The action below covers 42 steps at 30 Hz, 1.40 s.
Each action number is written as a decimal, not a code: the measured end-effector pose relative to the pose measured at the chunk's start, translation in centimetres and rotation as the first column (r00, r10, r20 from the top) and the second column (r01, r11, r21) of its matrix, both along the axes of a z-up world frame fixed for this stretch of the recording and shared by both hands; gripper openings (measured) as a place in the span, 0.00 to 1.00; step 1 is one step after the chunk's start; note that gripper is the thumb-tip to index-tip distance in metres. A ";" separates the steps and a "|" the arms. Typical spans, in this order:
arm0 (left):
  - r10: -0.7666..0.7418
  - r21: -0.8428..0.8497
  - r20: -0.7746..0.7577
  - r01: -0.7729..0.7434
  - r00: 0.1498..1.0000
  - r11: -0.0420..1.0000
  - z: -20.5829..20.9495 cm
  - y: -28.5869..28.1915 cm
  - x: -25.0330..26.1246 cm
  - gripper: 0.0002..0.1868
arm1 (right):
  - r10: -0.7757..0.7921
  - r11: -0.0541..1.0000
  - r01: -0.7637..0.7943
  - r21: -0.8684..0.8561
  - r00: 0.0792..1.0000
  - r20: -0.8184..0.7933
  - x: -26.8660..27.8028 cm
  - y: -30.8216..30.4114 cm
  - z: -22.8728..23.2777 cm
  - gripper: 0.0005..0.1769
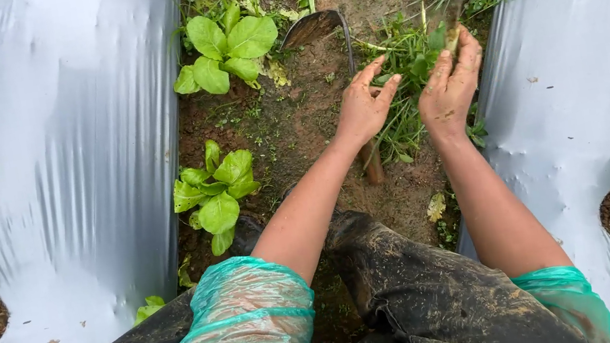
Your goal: The person kneels between rows of plants and uses a small knife to cut weeds at the base of the crops. They pull the cut weeds out by hand and place them on the ground beside the row.
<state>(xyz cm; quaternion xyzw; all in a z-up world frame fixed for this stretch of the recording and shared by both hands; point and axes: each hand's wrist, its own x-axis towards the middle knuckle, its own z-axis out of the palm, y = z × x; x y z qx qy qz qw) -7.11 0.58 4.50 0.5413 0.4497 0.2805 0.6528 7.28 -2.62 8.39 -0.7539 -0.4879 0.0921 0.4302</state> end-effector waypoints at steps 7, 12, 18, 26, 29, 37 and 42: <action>0.160 0.283 -0.650 0.040 0.743 0.958 -3.6 2.3 -10.9 0.11 | 0.324 0.855 -0.417 -0.307 0.894 -0.310 -11.1 0.3 0.5 0.20; 0.186 0.222 -0.860 0.021 0.476 0.975 -5.9 3.4 -19.2 0.12 | 0.396 0.652 -0.552 -0.520 0.833 -0.387 -13.7 -1.2 -2.6 0.25; 0.061 0.131 -0.895 0.129 0.441 0.983 -10.4 3.5 -22.9 0.15 | 0.349 0.524 -0.573 -0.630 0.819 -0.455 -15.4 -0.7 -6.3 0.24; 0.101 0.208 -0.883 0.190 0.458 0.960 -12.0 4.3 -21.6 0.13 | 0.373 0.448 -0.588 -0.674 0.808 -0.457 -17.1 1.0 -8.6 0.22; 0.202 0.310 -0.880 0.197 0.429 0.930 -15.0 4.9 -21.8 0.06 | 0.379 0.466 -0.598 -0.652 0.801 -0.463 -18.0 2.2 -7.1 0.23; 0.289 0.320 -0.764 -0.051 0.576 0.946 -12.8 3.6 -22.7 0.03 | 0.441 0.492 -0.665 -0.563 0.747 -0.497 -18.8 2.3 -10.9 0.25; 0.341 0.369 -0.707 -0.088 0.619 0.925 -12.8 3.6 -23.0 0.03 | 0.465 0.489 -0.672 -0.556 0.740 -0.486 -18.9 2.0 -11.4 0.25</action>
